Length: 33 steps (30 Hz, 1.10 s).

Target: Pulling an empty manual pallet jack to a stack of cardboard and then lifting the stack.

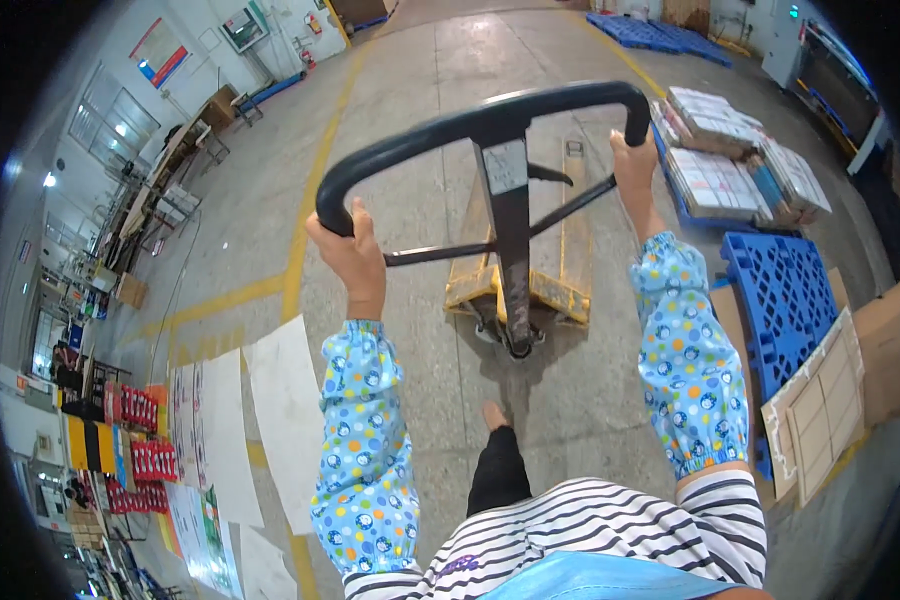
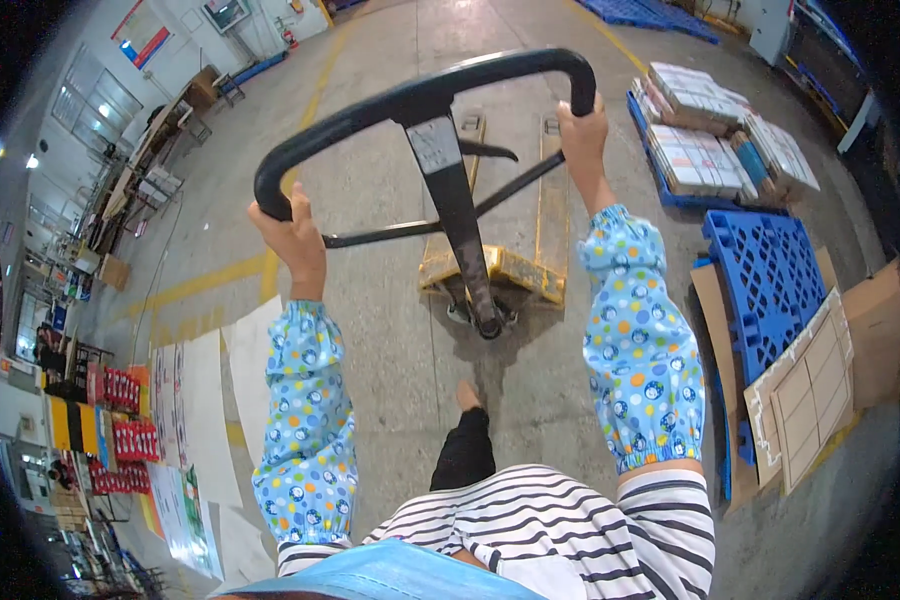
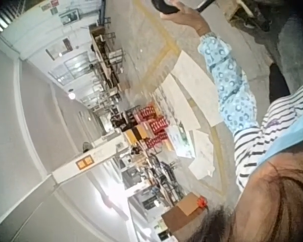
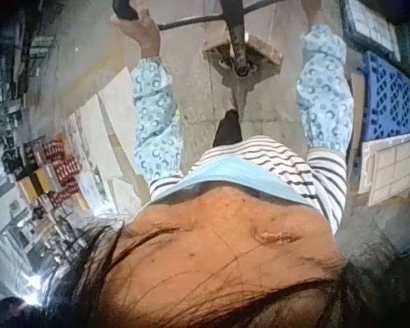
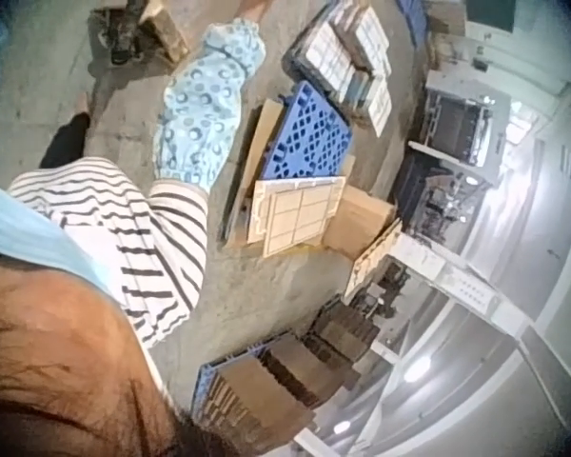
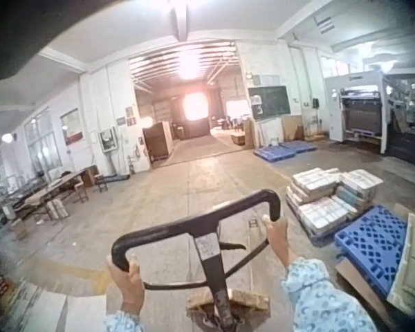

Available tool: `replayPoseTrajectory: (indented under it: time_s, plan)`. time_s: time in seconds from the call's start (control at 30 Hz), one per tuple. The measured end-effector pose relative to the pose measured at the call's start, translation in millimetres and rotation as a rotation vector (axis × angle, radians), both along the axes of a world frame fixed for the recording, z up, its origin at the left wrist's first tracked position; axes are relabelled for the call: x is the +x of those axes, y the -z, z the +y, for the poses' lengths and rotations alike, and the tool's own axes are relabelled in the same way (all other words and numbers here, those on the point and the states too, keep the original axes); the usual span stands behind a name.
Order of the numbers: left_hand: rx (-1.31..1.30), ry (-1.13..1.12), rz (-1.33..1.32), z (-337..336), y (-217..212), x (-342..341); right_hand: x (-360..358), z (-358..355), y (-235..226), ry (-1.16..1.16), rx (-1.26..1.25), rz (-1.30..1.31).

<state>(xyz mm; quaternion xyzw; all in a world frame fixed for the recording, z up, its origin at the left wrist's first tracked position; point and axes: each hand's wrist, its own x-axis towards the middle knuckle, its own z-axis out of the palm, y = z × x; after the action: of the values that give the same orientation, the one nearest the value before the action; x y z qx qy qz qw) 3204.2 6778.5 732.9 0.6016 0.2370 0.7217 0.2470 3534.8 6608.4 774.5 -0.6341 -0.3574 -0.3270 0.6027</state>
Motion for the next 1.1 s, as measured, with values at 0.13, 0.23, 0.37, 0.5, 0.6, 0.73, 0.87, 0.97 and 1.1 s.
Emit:
replayPoseTrajectory:
  time_s: [0.13,0.23,0.37,0.5,0.6,0.73,0.87,0.97,1.1]
  plan:
    - [0.057,-0.041,0.013,2,-5,12,10,-7,-1,-0.033,-0.035,0.070]
    - [-0.062,0.057,0.004,12,-16,41,24,0,-11,0.008,0.019,0.004]
    - [-0.065,0.091,0.069,30,-15,62,36,3,-4,0.047,0.014,0.110]
    - [0.030,0.065,0.125,37,-17,80,65,-2,5,0.110,0.052,0.054]
    - [0.032,0.059,0.174,37,-14,79,45,-7,4,0.090,0.028,0.107]
    - [-0.015,0.115,0.110,32,-27,79,43,-6,-5,0.096,0.025,0.136]
    - [-0.012,0.067,0.168,37,-19,78,42,-5,1,0.125,-0.038,0.119]
    - [-0.011,0.066,0.210,52,-20,85,46,0,11,0.115,-0.040,0.112]
    - [-0.065,0.100,0.227,61,-24,98,42,-4,13,0.104,-0.090,0.234]
